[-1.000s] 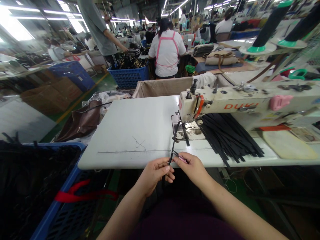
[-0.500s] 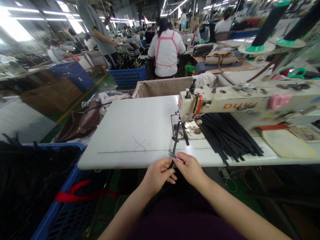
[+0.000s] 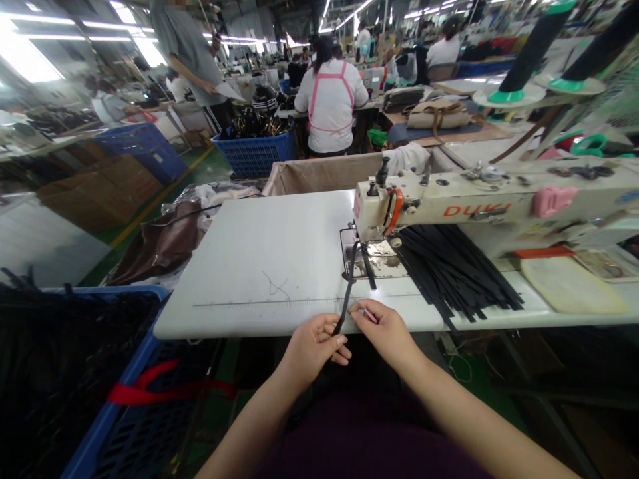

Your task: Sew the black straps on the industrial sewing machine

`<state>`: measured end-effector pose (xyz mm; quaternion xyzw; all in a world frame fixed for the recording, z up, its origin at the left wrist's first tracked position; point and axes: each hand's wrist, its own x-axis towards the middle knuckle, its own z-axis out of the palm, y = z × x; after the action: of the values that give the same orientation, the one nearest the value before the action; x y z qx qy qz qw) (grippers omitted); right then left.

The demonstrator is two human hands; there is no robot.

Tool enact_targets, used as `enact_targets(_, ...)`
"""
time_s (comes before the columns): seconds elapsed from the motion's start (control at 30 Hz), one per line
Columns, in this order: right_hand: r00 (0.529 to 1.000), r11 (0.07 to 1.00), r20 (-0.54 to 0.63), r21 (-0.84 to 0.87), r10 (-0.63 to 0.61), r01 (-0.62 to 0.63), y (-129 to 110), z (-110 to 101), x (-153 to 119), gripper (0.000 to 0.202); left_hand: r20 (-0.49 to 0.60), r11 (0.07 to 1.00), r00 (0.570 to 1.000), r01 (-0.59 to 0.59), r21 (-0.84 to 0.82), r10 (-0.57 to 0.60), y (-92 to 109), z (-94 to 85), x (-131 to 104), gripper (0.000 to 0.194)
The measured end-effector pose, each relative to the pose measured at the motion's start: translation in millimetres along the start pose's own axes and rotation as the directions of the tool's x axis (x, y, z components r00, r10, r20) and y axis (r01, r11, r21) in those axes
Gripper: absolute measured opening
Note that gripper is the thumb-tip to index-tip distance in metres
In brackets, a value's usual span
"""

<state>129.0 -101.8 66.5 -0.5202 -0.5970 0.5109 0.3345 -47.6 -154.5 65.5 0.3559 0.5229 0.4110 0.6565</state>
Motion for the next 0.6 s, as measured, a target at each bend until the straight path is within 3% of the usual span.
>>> enact_targets(0.33,1.000,0.998,0.012,-0.057,0.012,-0.012,-3.3,5.4,-2.3,0.023,-0.080,0.989,0.994,-0.059,0.133,0.070,-1.1,8.2,-2.0,0.040)
enact_targets(0.47,1.000,0.997,-0.018,-0.071,-0.003,0.001,-4.5,6.0,-3.3,0.031,-0.066,0.981,0.995,-0.057,0.188,0.070,-2.2,9.9,-2.0,0.036)
enact_targets(0.6,1.000,1.000,-0.025,-0.029,-0.005,0.004,-7.4,7.9,-4.1,0.026,-0.029,0.992,0.999,-0.041,0.121,0.045,-0.5,10.2,-2.1,0.040)
